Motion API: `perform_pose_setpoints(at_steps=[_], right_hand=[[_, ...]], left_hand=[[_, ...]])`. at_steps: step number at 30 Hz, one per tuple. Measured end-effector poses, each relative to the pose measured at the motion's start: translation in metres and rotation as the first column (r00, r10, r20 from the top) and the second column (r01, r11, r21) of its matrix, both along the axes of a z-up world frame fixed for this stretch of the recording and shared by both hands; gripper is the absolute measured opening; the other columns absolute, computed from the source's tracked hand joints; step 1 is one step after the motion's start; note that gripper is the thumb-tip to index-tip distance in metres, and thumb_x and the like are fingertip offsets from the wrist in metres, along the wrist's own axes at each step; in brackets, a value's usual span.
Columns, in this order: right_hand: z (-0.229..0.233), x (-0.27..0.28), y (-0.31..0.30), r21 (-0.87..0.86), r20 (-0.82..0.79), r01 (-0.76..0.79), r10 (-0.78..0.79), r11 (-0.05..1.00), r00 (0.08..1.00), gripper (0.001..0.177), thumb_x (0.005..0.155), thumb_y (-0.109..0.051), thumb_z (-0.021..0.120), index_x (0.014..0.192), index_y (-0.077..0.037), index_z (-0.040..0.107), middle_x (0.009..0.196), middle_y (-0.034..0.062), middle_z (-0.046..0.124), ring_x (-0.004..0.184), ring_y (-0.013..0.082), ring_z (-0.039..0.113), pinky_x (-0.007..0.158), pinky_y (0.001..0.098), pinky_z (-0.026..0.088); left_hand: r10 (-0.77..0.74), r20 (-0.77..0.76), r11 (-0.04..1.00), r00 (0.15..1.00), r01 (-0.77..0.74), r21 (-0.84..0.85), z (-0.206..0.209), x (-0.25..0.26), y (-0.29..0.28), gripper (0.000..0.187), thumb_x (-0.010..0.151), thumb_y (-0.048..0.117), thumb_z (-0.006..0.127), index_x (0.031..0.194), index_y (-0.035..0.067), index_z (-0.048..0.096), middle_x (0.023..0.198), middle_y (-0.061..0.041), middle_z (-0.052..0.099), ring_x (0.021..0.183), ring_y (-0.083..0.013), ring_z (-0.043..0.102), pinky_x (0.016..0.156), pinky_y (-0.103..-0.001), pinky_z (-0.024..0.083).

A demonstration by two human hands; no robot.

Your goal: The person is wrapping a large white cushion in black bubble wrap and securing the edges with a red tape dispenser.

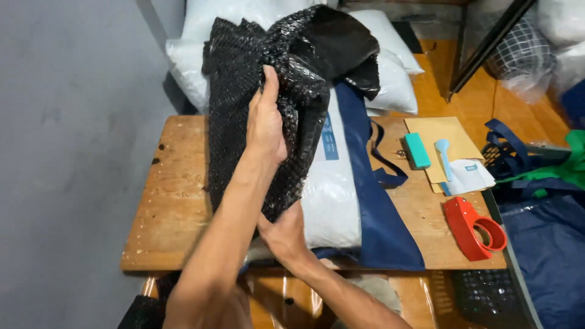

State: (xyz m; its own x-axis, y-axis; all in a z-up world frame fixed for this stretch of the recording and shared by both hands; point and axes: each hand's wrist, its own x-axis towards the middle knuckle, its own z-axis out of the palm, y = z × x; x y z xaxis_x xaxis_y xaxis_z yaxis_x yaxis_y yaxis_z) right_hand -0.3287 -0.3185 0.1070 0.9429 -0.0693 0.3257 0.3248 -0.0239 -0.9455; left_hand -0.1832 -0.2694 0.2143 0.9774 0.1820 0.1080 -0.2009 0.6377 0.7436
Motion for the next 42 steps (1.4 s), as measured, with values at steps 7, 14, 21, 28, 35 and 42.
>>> perform_pose_setpoints(at_steps=[7, 14, 21, 28, 35, 42], right_hand=[[0.032, 0.139, -0.06, 0.034, -0.024, 0.055, -0.054, 0.998, 0.998, 0.022, 0.082, -0.006, 0.064, 0.102, -0.009, 0.073, 0.099, 0.0041, 0.076, 0.092, 0.0125, 0.066, 0.082, 0.0305, 0.057], [0.172, 0.175, -0.158, -0.137, 0.87, 0.705, -0.255, 0.696, 0.421, 0.04, 0.099, -0.022, 0.036, 0.118, -0.001, 0.064, 0.117, 0.0183, 0.068, 0.114, 0.0322, 0.062, 0.103, 0.0468, 0.042], [0.164, 0.045, -0.181, -0.55, 0.829, 0.6, 0.468, 0.582, 0.306, 0.015, 0.095, 0.008, 0.077, 0.091, 0.007, 0.062, 0.086, 0.0188, 0.061, 0.082, 0.0363, 0.059, 0.08, 0.0503, 0.055], [0.082, -0.019, -0.213, -0.86, -0.493, -0.488, 0.5, -0.152, 0.712, 0.049, 0.1, -0.019, 0.061, 0.147, -0.011, 0.05, 0.111, 0.0111, 0.06, 0.1, 0.0249, 0.056, 0.079, 0.0451, 0.052], [0.12, 0.09, -0.244, -0.475, -0.441, -0.509, 0.307, 0.718, 0.843, 0.044, 0.082, -0.046, 0.07, 0.112, -0.014, 0.074, 0.103, 0.0034, 0.073, 0.09, 0.0165, 0.069, 0.081, 0.0361, 0.06], [0.04, 0.266, -0.246, 0.007, -0.752, 0.14, -0.087, 0.99, 0.654, 0.062, 0.074, -0.04, 0.085, 0.119, -0.006, 0.061, 0.093, 0.0142, 0.067, 0.077, 0.0238, 0.06, 0.073, 0.0357, 0.051]], left_hand=[[-0.036, -0.084, 0.935, 0.996, 0.004, -0.354, 0.085, -0.036, 0.033, 0.079, 0.074, 0.057, 0.057, 0.13, 0.002, 0.065, 0.129, -0.022, 0.069, 0.115, -0.0383, 0.068, 0.097, -0.053, 0.058], [0.139, 0.031, 0.878, 0.99, -0.109, -0.466, 0.062, -0.046, 0.07, 0.065, 0.075, 0.03, 0.074, 0.13, -0.001, 0.061, 0.125, -0.022, 0.068, 0.114, -0.0384, 0.067, 0.101, -0.054, 0.06], [0.084, -0.415, 0.993, 0.906, -0.112, -0.044, -0.02, -0.095, 0.089, 0.013, 0.085, 0.003, 0.06, 0.096, 0.008, 0.065, 0.096, -0.008, 0.072, 0.085, -0.0235, 0.067, 0.074, -0.037, 0.056], [0.143, -0.739, 0.664, 0.659, 0.489, 0.565, -0.047, -0.122, 0.142, 0.062, 0.093, -0.007, 0.051, 0.152, 0.006, 0.039, 0.103, -0.014, 0.06, 0.057, -0.0104, 0.038, 0.045, -0.02, 0.03], [0.161, -0.601, 0.21, 0.783, 0.567, 0.796, 0.011, -0.086, 0.174, 0.067, 0.083, 0.016, 0.07, 0.147, 0.02, 0.049, 0.134, -0.009, 0.064, 0.121, -0.0219, 0.062, 0.096, -0.04, 0.052], [-0.019, -0.191, -0.282, 0.981, 0.178, 0.943, 0.117, 0.009, -0.033, 0.1, 0.083, 0.081, 0.062, 0.14, 0.001, 0.049, 0.134, -0.021, 0.061, 0.121, -0.0376, 0.062, 0.096, -0.05, 0.055]])
